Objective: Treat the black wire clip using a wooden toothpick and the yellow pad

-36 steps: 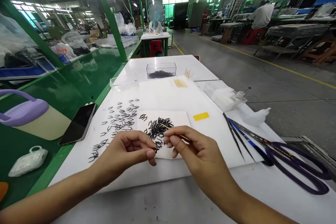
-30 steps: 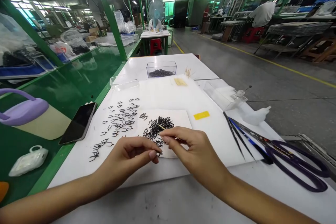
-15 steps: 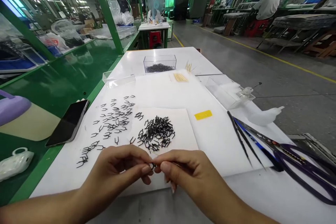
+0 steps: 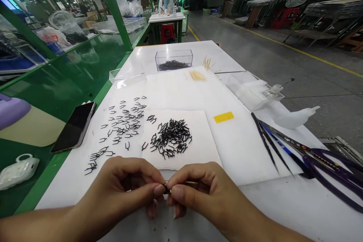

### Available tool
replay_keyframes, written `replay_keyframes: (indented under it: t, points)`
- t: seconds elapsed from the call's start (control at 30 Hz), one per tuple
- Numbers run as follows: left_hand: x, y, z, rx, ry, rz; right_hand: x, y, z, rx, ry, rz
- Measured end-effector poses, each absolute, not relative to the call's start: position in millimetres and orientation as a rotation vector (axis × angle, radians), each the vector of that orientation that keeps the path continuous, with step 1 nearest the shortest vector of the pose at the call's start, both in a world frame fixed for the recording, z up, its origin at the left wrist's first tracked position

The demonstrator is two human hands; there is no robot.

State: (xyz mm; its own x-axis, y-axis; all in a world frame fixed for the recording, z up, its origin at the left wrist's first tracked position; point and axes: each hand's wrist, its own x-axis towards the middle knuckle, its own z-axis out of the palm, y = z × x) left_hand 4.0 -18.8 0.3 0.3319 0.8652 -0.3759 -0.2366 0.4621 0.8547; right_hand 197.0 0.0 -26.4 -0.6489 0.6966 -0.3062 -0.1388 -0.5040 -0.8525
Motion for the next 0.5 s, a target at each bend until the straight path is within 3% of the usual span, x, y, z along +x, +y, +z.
replay_keyframes:
  t: [0.5]
  points:
    - [3.5,-24.6,5.0,0.726,0.947,0.772,196.8,-1.8,-28.7,-0.792,-1.099,2.237]
